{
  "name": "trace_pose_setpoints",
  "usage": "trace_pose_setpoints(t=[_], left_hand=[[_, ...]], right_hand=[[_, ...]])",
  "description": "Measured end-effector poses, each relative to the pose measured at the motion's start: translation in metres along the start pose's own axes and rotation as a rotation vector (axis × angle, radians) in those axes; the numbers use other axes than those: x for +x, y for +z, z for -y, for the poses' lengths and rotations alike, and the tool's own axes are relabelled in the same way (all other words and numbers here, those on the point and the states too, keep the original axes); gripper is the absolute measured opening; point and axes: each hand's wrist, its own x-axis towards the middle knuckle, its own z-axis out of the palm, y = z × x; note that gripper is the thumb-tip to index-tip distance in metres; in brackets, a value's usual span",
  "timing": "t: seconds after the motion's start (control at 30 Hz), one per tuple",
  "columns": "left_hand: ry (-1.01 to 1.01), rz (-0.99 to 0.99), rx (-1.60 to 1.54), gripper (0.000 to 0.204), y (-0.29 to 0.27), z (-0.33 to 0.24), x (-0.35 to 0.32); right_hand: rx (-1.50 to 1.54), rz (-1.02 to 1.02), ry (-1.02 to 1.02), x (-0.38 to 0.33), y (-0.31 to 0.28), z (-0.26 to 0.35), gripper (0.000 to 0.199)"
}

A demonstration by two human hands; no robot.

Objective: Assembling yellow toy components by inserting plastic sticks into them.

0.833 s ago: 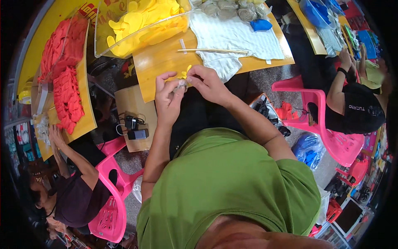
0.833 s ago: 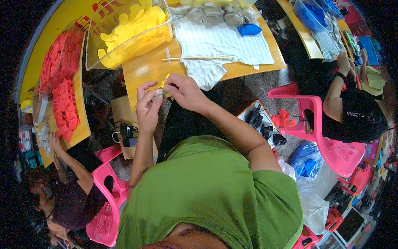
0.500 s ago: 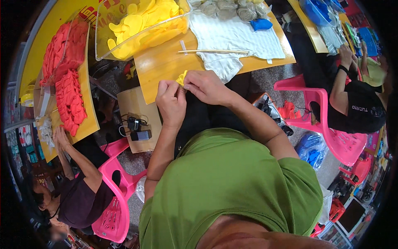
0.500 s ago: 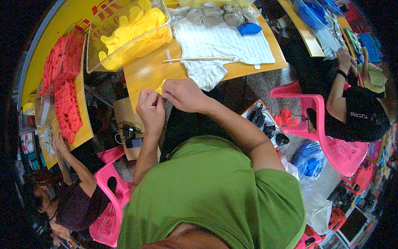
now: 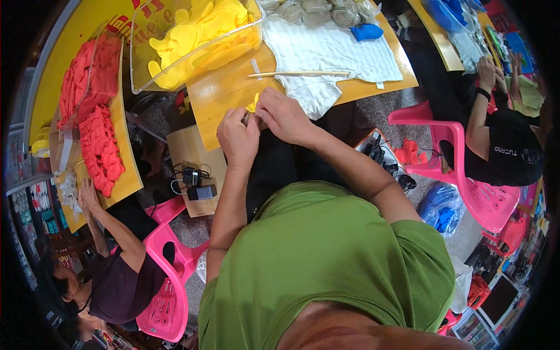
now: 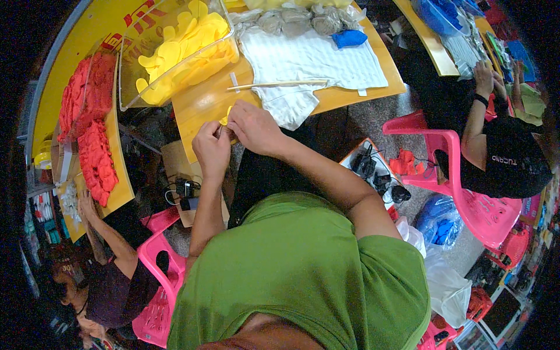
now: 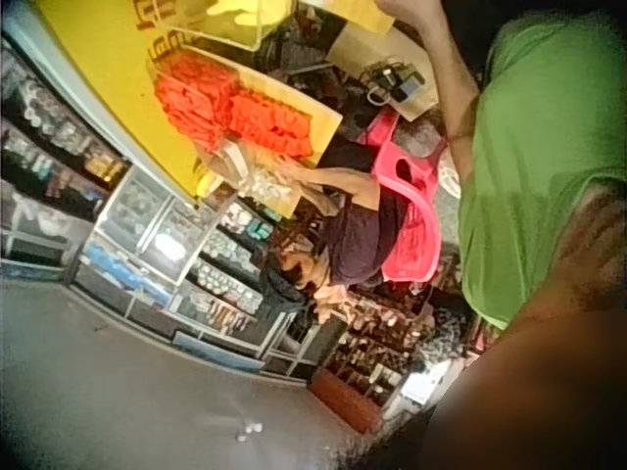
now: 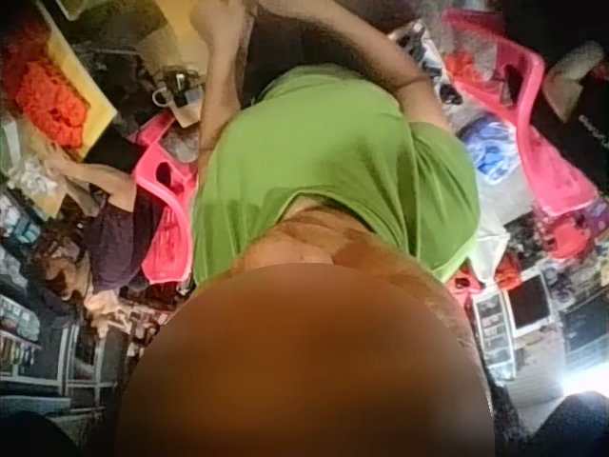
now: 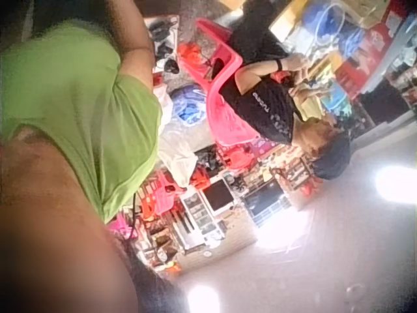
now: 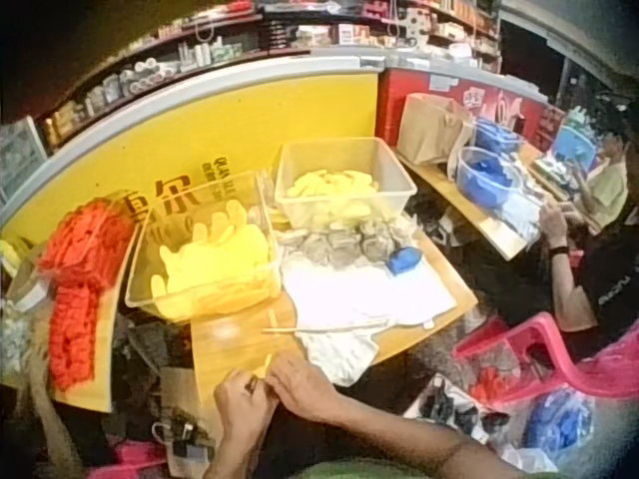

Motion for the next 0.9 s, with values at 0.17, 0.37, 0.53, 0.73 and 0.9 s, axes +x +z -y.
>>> trace_pose_setpoints(t=[0.17, 0.37, 0.53, 0.73, 0.9], left_hand=[[-0.233, 0.197, -0.633, 0.018, 0.008, 0.020, 0.010], [-0.127, 0.354, -0.400, 0.018, 0.003, 0.010, 0.033], [-0.088, 0.155, -0.218, 0.016, 0.017, 0.004, 0.037], [-0.208, 0.226, -0.261, 0.016, 0.026, 0.014, 0.047], [-0.053, 0.251, -0.218, 0.013, 0.025, 0.011, 0.048]], right_hand=[[0.007, 0.038, 0.101, 0.004, 0.001, -0.014, 0.011], [-0.034, 0.125, 0.139, 0.007, -0.009, -0.032, 0.016], [-0.024, 0.086, 0.097, 0.008, -0.009, -0.046, 0.015], [-0.030, 0.108, -0.133, 0.014, -0.013, -0.054, 0.011], [-0.042, 0.110, -0.204, 0.028, -0.021, -0.053, 0.010]])
